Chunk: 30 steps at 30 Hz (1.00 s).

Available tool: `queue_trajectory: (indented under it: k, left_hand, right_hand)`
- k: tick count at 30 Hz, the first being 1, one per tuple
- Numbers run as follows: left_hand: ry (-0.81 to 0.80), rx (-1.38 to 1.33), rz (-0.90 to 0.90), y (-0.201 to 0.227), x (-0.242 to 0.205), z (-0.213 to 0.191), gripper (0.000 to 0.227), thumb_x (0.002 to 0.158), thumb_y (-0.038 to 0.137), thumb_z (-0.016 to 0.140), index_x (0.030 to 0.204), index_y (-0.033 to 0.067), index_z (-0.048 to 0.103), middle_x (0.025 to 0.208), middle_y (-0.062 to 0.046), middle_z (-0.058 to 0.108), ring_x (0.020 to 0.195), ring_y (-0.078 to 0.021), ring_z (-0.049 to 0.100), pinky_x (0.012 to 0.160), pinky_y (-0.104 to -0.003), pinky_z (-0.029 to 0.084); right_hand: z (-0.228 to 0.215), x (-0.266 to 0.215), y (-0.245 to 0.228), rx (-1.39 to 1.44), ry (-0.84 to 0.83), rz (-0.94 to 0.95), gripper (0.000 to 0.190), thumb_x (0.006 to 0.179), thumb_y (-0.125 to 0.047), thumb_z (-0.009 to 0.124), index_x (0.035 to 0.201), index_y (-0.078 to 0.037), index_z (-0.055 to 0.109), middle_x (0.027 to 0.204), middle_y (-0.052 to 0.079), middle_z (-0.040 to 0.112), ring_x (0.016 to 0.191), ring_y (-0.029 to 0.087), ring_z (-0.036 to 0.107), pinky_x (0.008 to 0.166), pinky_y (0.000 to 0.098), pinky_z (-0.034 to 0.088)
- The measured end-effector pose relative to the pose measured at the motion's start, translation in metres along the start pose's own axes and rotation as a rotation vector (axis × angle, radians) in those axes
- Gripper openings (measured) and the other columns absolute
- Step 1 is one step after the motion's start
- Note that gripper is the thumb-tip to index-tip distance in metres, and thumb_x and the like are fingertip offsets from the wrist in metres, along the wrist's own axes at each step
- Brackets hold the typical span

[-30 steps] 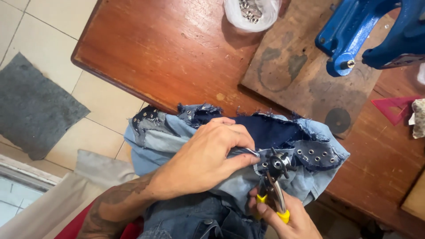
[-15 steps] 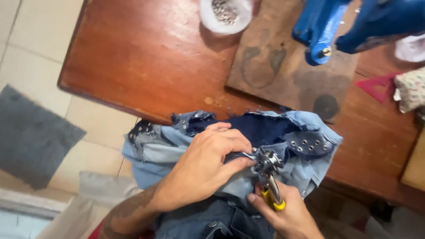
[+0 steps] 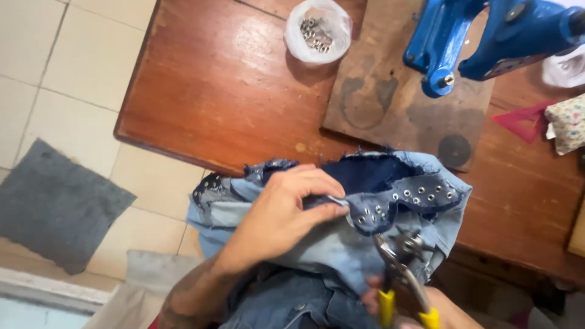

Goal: The person uses a blue manual rivet press to attach metal rivets to the hem of a pair of blue jeans. They then use a pair of yellow-handled pliers to crimp and secure the rivets in place.

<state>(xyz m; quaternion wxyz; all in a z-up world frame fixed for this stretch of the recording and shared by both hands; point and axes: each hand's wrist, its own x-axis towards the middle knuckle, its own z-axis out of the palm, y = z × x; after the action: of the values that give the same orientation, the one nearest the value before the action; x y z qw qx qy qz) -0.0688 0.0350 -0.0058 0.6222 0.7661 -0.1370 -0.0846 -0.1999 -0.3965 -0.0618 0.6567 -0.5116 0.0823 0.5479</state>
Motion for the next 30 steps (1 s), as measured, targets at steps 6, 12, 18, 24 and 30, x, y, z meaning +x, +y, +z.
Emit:
queue_trajectory:
  k: [6, 12, 18, 24, 30]
  left_hand:
    - [-0.235, 0.105, 0.153, -0.026, -0.019, -0.056, 0.009, 0.109, 0.021, 0.090, 0.118, 0.0212, 0.091, 0.127, 0.009, 0.090, 0.117, -0.0138, 0.085, 0.142, -0.064, 0.038]
    - [0.006, 0.168, -0.024, 0.055, 0.022, -0.008, 0.047, 0.097, 0.039, 0.098, 0.136, 0.0156, 0.090, 0.131, -0.001, 0.096, 0.118, -0.0135, 0.090, 0.112, -0.031, 0.065]
    - [0.070, 1.054, -0.035, 0.015, 0.050, 0.117, 0.047, 0.116, 0.064, 0.077, 0.121, 0.0171, 0.081, 0.111, -0.009, 0.084, 0.106, -0.0366, 0.079, 0.090, -0.054, 0.060]
    - [0.227, 1.257, 0.149, 0.013, 0.022, 0.143, 0.093, 0.100, 0.067, 0.089, 0.169, 0.0104, 0.065, 0.157, -0.013, 0.070, 0.133, -0.0338, 0.066, 0.125, -0.055, 0.050]
    - [0.369, 1.218, 0.434, -0.003, 0.029, 0.155, 0.039, 0.118, 0.013, 0.060, 0.150, 0.0048, 0.081, 0.149, -0.015, 0.081, 0.127, -0.0334, 0.076, 0.129, -0.053, 0.057]
  right_hand:
    - [-0.161, -0.063, 0.049, 0.294, 0.701, 0.313, 0.067, 0.119, -0.016, 0.050, 0.172, 0.018, 0.072, 0.140, 0.070, 0.085, 0.125, 0.088, 0.081, 0.115, 0.0829, 0.057]
    - [-0.134, -0.076, -0.022, -1.438, 1.516, -0.200, 0.087, 0.116, -0.044, 0.090, 0.187, 0.004, 0.072, 0.159, 0.040, 0.082, 0.145, 0.060, 0.075, 0.124, 0.0650, 0.055]
    - [-0.136, -0.011, -0.053, -1.750, 1.671, -0.133, 0.092, 0.117, -0.070, 0.083, 0.182, -0.010, 0.059, 0.145, 0.035, 0.077, 0.115, 0.059, 0.078, 0.104, 0.0701, 0.058]
    - [-0.116, 0.005, -0.064, -1.771, 1.793, -0.255, 0.062, 0.126, -0.056, 0.085, 0.167, -0.009, 0.078, 0.162, 0.020, 0.075, 0.144, 0.045, 0.069, 0.120, 0.0625, 0.054]
    - [-0.043, 0.010, -0.124, -1.479, 1.185, -1.016, 0.089, 0.105, -0.024, 0.099, 0.175, 0.012, 0.058, 0.173, 0.037, 0.062, 0.171, 0.058, 0.055, 0.154, 0.0658, 0.039]
